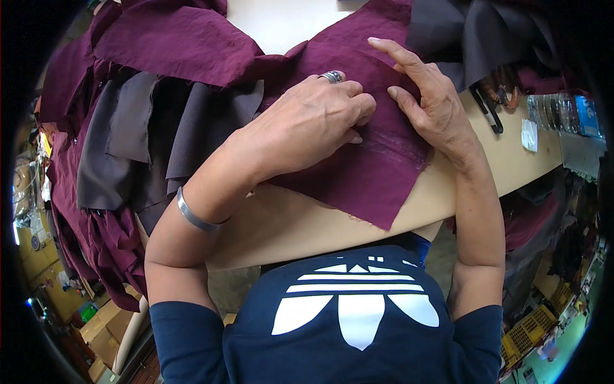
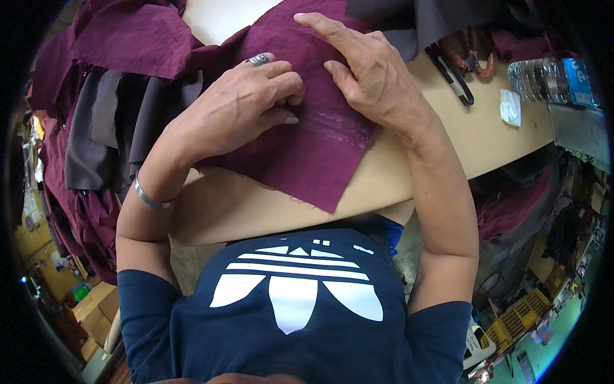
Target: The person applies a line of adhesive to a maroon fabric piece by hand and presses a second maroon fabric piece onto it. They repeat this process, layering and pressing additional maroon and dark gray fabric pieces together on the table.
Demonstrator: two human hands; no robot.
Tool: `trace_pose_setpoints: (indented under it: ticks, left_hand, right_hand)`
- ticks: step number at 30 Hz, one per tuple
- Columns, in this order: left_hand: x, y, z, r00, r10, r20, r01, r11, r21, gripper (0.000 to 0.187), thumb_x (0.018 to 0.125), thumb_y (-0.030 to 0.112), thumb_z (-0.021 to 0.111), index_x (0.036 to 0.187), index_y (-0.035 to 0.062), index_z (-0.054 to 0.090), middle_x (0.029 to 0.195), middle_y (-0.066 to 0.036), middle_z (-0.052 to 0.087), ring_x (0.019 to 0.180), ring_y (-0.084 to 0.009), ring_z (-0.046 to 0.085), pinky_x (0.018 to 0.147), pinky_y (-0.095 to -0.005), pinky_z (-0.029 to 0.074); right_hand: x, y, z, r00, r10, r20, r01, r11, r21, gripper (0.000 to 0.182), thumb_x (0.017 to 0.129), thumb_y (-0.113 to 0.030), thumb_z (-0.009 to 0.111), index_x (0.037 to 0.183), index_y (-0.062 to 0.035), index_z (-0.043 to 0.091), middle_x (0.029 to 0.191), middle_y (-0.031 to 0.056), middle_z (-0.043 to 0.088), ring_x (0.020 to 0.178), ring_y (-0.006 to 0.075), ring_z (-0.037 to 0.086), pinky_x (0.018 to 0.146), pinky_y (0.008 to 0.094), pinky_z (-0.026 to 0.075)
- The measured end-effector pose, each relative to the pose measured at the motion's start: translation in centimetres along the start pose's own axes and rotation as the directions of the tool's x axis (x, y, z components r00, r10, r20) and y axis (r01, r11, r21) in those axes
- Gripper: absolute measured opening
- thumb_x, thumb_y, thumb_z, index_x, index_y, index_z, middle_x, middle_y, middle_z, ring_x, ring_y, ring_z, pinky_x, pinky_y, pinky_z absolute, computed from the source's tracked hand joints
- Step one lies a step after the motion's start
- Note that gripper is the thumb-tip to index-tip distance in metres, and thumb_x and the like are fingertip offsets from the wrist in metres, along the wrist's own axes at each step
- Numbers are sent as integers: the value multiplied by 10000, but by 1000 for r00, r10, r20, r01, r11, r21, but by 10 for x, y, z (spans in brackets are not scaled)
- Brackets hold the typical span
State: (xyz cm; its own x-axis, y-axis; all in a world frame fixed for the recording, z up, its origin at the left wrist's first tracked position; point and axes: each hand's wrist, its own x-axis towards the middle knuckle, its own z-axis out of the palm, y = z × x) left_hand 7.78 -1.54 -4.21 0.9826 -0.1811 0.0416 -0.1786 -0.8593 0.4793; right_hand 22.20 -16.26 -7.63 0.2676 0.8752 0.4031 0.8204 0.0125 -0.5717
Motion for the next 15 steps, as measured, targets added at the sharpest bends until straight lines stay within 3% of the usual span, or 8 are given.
trace_pose_setpoints:
  ticks: [6,15]
  left_hand:
    - [0,-2,0,1000,7,-9,-7,999,-50,205,719,68,681,821,41,506,835,-98,550,817,-293,543,741,-392,432]
    - [0,-4,4,993,89,-73,-86,995,43,179,717,78,674,775,58,506,850,-84,516,806,-279,513,703,-374,430]
  right_hand:
    - [0,1,1,1000,3,2,-3,1000,21,595,767,5,591,1318,-172,453,1284,37,539,1020,235,591,878,352,418]
    - [-1,-2,0,999,38,19,-38,999,20,597,759,15,607,1318,-139,465,1280,18,543,908,223,559,880,323,448]
